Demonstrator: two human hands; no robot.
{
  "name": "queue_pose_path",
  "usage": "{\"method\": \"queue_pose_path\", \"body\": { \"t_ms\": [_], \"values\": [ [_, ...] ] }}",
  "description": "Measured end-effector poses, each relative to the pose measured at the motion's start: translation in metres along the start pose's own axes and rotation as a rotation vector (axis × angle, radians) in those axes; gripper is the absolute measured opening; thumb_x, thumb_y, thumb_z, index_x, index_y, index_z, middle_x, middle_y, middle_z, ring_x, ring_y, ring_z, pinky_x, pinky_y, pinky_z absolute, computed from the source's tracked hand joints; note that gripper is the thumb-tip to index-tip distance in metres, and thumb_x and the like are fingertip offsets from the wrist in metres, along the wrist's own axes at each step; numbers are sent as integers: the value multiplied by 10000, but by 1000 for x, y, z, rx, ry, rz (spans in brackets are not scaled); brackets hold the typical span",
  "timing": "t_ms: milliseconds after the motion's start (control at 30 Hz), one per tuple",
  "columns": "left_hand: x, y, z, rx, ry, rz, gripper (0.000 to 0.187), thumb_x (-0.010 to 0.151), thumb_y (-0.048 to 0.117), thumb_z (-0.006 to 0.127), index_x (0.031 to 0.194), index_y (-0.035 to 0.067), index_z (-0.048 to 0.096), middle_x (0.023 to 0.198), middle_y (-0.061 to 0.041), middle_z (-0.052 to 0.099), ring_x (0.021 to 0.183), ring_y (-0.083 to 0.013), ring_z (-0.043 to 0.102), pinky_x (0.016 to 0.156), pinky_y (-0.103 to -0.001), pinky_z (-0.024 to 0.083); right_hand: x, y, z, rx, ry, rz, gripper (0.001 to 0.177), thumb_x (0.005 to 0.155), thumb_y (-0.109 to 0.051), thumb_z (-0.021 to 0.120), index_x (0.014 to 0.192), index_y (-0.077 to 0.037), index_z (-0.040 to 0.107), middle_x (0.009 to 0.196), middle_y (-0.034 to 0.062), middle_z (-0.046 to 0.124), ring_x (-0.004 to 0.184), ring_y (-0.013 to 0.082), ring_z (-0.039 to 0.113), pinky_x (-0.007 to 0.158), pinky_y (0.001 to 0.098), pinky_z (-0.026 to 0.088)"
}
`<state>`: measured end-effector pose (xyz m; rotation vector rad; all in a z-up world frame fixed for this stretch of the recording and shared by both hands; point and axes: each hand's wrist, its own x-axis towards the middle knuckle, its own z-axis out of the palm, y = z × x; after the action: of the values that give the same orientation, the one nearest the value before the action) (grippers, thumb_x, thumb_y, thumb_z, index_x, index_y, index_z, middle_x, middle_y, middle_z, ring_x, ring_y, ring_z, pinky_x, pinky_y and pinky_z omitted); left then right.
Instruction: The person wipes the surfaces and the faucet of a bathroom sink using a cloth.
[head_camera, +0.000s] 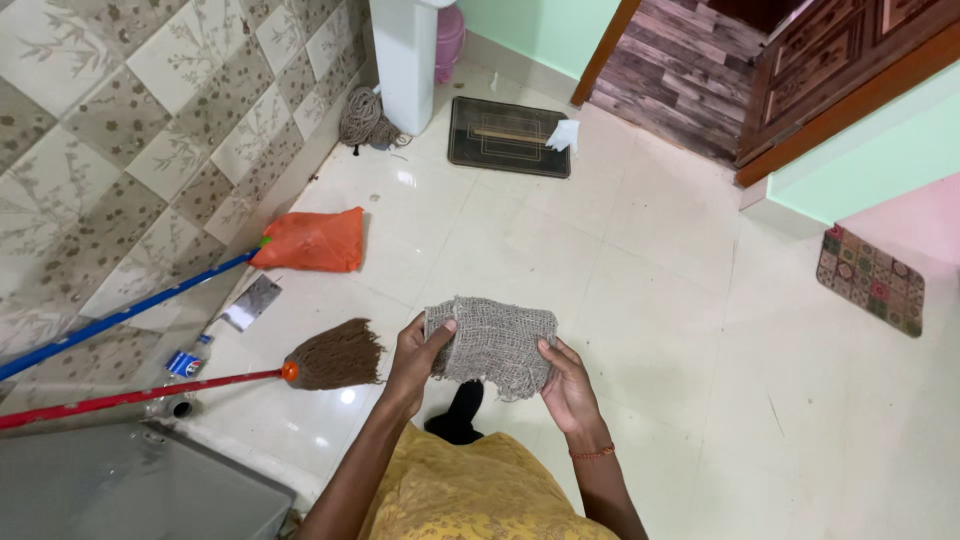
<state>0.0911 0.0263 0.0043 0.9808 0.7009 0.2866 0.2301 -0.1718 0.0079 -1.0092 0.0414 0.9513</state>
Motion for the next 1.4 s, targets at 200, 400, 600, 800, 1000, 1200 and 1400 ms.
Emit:
{"method": "queue_pose_path", "body": {
  "t_ms": [200,400,600,800,1000,1200,1400],
  "values": [
    [83,17,39,54,51,-112,394,826,275,795,1111,12,724,984,-138,794,892,-220,766,821,-409,626,103,-67,-4,-484,-67,-73,347,912,-119,712,1225,26,673,1097,98,770,1016,162,714,917,342,582],
    [171,21,47,59,196,-152,305,865,220,751,1087,10,760,970,-134,811,869,-218,762,807,-407,620,205,-110,-12,-843,-160,22,313,876,-107,821,1107,64,698,893,80,745,805,129,689,736,326,581],
    [316,64,57,62,164,-36,285,901,187,749,1100,-16,752,947,-141,781,815,-182,704,717,-370,568,348,-173,26,-1043,-306,50,410,846,-176,808,1220,-47,697,895,33,754,731,106,684,666,303,566],
    [451,183,76,386,89,154,309,905,152,744,1145,-40,707,900,-152,790,769,-174,729,665,-357,576,485,-252,89,-1361,-377,-16,303,860,-201,786,1095,-30,701,793,75,764,668,122,687,634,317,527],
    [538,264,75,730,31,414,341,820,-60,708,1156,1,697,1075,-164,702,990,-286,690,740,-399,574,600,-302,127,-1489,-465,-136,216,846,-132,768,991,-14,661,718,86,682,613,162,617,589,352,477],
    [611,298,59,793,132,240,355,825,-100,663,1152,35,694,1081,-126,720,993,-291,715,795,-399,567,691,-312,165,-1552,-512,74,249,869,-88,682,1101,-31,611,730,105,670,566,195,592,558,370,453],
    [698,364,54,760,209,414,345,835,-134,643,1154,-9,676,1136,-173,708,1057,-347,712,860,-423,565,802,-364,208,-1391,-693,-17,396,868,-48,643,1264,-26,632,929,126,779,701,154,704,645,315,543]
  ]
}}
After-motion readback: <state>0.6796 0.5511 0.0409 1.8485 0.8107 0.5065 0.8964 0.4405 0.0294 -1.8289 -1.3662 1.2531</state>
